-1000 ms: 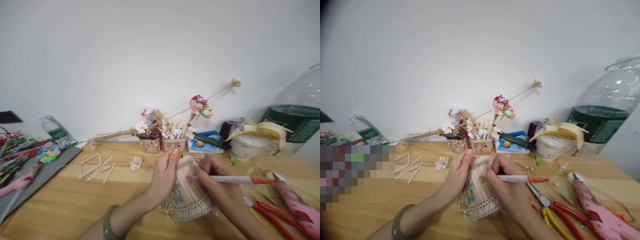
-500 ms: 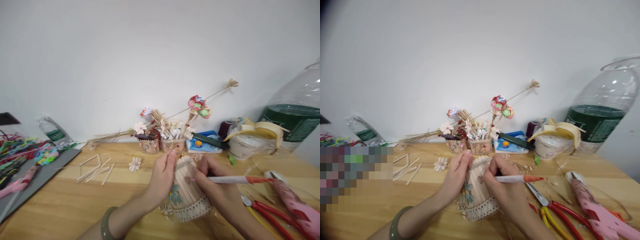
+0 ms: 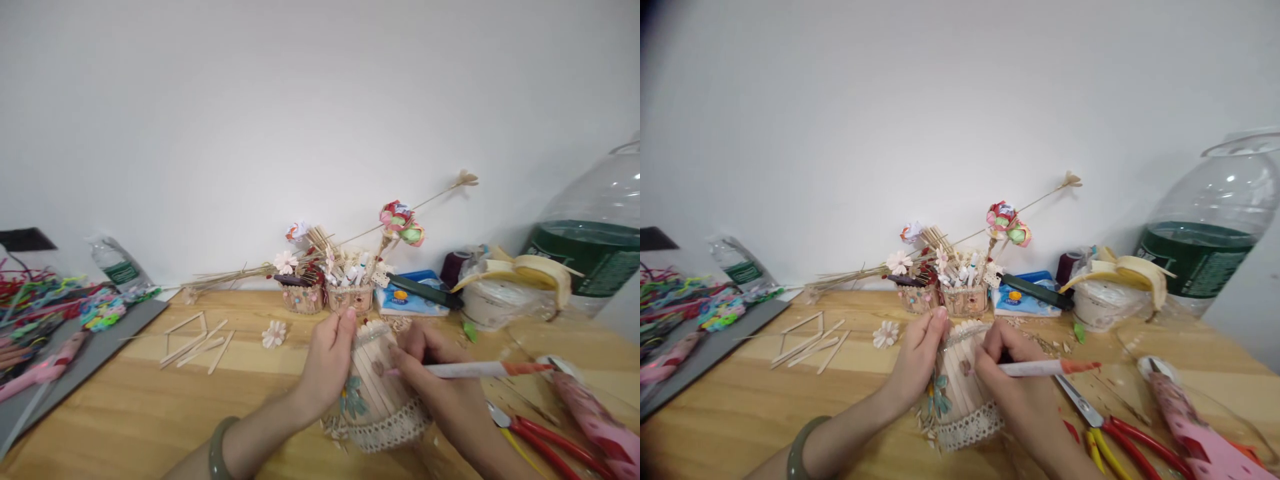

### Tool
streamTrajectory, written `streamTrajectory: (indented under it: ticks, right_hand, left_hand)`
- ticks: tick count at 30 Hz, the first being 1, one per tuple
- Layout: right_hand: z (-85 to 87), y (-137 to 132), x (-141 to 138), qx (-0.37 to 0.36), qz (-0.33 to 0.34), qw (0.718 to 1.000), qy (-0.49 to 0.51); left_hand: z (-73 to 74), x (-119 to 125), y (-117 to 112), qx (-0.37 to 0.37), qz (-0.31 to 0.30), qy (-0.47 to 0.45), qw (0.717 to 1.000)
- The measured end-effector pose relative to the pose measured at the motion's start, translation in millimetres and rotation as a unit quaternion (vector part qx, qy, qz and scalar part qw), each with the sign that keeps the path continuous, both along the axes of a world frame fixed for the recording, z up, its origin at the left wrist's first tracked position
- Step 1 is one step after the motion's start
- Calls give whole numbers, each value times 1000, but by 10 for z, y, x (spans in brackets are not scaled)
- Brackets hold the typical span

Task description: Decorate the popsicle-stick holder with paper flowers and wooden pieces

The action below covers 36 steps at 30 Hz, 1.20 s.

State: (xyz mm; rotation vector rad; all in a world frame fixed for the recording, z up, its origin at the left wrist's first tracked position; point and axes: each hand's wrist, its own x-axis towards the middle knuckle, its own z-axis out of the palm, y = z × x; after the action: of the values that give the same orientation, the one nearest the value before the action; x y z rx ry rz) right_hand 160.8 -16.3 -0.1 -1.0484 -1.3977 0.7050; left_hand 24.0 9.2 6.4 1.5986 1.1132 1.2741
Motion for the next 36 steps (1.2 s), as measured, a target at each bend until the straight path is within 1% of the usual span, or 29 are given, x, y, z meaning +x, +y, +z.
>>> streamTrajectory:
  ticks: [2, 4, 8, 11, 13, 16, 19, 22, 27, 32, 36]
  right_hand:
    - [-17, 23, 15, -16, -30, 998, 43]
    - [-15, 40, 22, -21, -39, 997, 59]
    - [26, 47, 4, -40, -26, 995, 90]
    - [23, 62, -18, -51, -6, 991, 126]
    - [-1, 88, -21, -51, 0, 987, 154]
    - [-24, 128, -1, -40, -7, 981, 192]
    - [-1, 136, 36, -20, -15, 976, 218]
    - [38, 104, 63, -12, -9, 975, 223]
    - [56, 30, 48, -32, 7, 979, 201]
    - [-9, 36, 14, -56, 57, 979, 190]
    - [-93, 78, 10, -66, 73, 973, 207]
  left_hand:
    - [-15, -6, 16, -1, 1, 0, 1000]
    - [-29, -9, 27, -6, 10, 3, 1000]
    - [-45, -5, 42, 0, 20, -10, 1000]
    - [-58, -4, 62, 10, 27, -29, 999]
    - [-71, -6, 82, 13, 35, -35, 999]
    - [-88, -14, 111, 23, 50, -39, 998]
    - [-91, -31, 123, 44, 60, -36, 997]
    - [-83, -59, 119, 69, 65, -24, 995]
    - [-90, -92, 111, 99, 59, -2, 993]
    - [-128, -91, 113, 114, 45, 9, 992]
    - [-148, -94, 112, 112, 33, 8, 993]
